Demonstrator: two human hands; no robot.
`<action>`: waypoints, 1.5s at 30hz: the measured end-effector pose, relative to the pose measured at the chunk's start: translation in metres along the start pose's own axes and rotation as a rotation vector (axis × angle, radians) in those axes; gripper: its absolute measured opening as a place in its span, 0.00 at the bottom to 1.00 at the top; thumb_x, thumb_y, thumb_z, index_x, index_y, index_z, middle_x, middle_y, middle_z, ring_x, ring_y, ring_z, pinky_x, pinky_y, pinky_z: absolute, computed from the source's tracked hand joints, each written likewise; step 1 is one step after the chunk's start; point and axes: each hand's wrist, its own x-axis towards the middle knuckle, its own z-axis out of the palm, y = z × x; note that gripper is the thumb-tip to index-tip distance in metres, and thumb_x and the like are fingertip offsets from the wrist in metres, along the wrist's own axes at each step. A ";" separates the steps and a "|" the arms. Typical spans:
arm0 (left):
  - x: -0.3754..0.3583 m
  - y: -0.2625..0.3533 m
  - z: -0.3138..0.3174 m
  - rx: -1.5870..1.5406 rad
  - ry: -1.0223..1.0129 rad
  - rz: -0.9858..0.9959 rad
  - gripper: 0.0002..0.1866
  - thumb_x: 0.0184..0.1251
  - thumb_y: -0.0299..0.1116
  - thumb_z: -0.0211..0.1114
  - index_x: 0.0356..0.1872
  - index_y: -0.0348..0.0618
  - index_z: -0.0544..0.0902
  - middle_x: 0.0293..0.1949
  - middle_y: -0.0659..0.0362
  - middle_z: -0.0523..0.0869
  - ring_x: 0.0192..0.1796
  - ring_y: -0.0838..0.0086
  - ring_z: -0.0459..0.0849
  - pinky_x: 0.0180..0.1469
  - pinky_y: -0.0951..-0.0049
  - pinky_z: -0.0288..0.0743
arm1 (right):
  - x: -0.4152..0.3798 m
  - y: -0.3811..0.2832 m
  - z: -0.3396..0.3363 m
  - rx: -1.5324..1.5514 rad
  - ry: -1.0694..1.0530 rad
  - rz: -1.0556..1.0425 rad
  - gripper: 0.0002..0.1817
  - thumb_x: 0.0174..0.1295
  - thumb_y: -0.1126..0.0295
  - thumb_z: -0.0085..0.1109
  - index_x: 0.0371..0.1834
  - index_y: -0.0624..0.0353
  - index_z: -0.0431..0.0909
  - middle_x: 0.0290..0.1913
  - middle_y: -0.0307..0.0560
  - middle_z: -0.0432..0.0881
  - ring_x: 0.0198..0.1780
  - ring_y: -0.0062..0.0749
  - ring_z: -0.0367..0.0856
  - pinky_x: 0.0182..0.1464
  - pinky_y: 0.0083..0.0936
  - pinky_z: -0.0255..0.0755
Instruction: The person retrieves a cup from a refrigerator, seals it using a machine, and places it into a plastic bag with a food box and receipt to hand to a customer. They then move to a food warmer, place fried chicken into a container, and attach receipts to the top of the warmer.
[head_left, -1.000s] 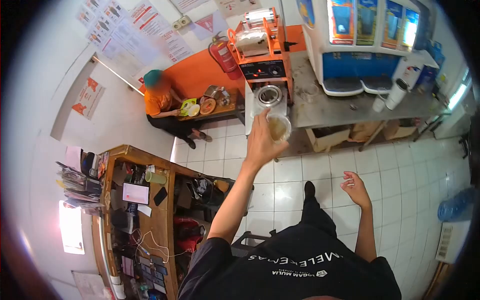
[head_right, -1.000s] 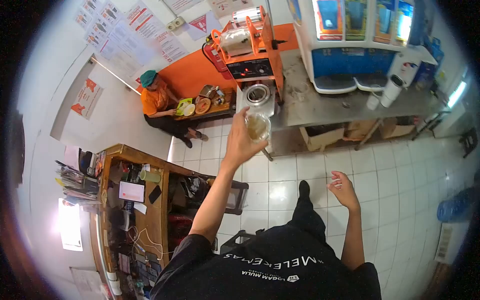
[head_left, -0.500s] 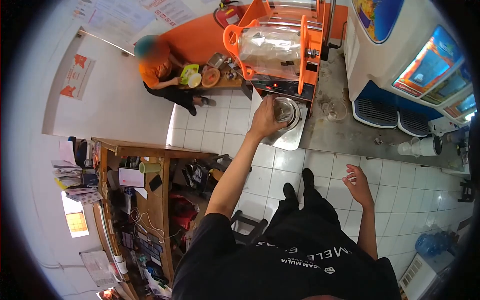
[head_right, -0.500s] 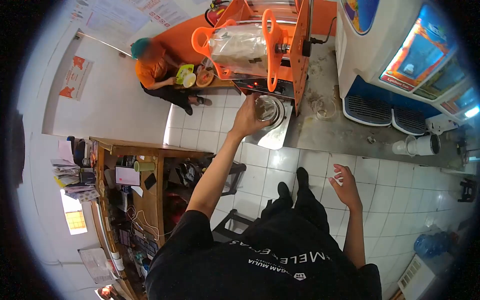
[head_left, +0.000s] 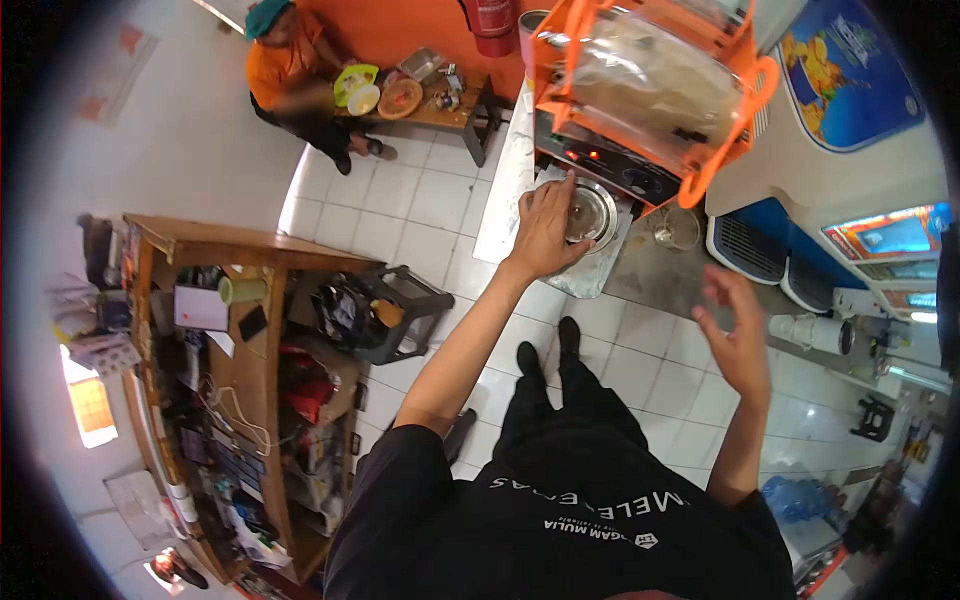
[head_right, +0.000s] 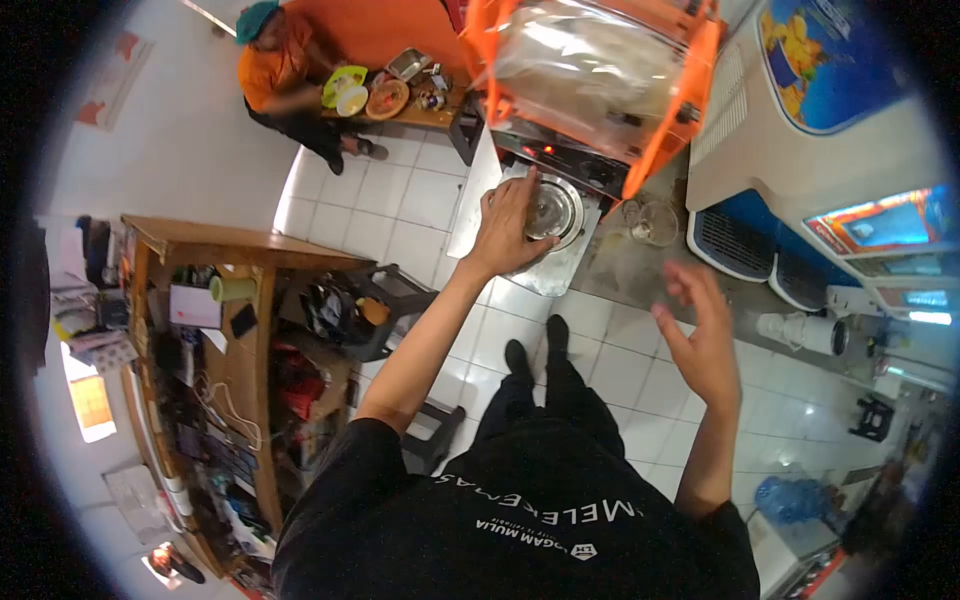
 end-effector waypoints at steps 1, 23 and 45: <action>-0.004 0.003 0.002 -0.026 0.022 -0.018 0.62 0.43 0.46 0.80 0.78 0.38 0.51 0.66 0.49 0.70 0.69 0.52 0.67 0.68 0.43 0.55 | 0.015 -0.036 -0.009 -0.004 0.053 -0.079 0.23 0.59 0.76 0.66 0.58 0.64 0.76 0.51 0.49 0.77 0.49 0.35 0.78 0.54 0.28 0.71; -0.134 0.012 0.075 -1.399 0.601 -0.490 0.18 0.66 0.28 0.69 0.53 0.34 0.76 0.37 0.49 0.87 0.36 0.63 0.91 0.35 0.70 0.83 | 0.231 -0.151 -0.070 -1.380 -0.099 -0.304 0.35 0.65 0.54 0.61 0.69 0.67 0.66 0.68 0.55 0.75 0.67 0.39 0.73 0.72 0.47 0.59; 0.039 0.002 0.119 -1.265 0.890 -0.517 0.11 0.60 0.25 0.72 0.39 0.32 0.78 0.30 0.45 0.88 0.35 0.54 0.89 0.39 0.62 0.83 | 0.316 -0.201 -0.309 -0.176 0.324 -0.235 0.29 0.62 0.74 0.66 0.65 0.69 0.67 0.57 0.60 0.78 0.46 0.36 0.83 0.43 0.29 0.78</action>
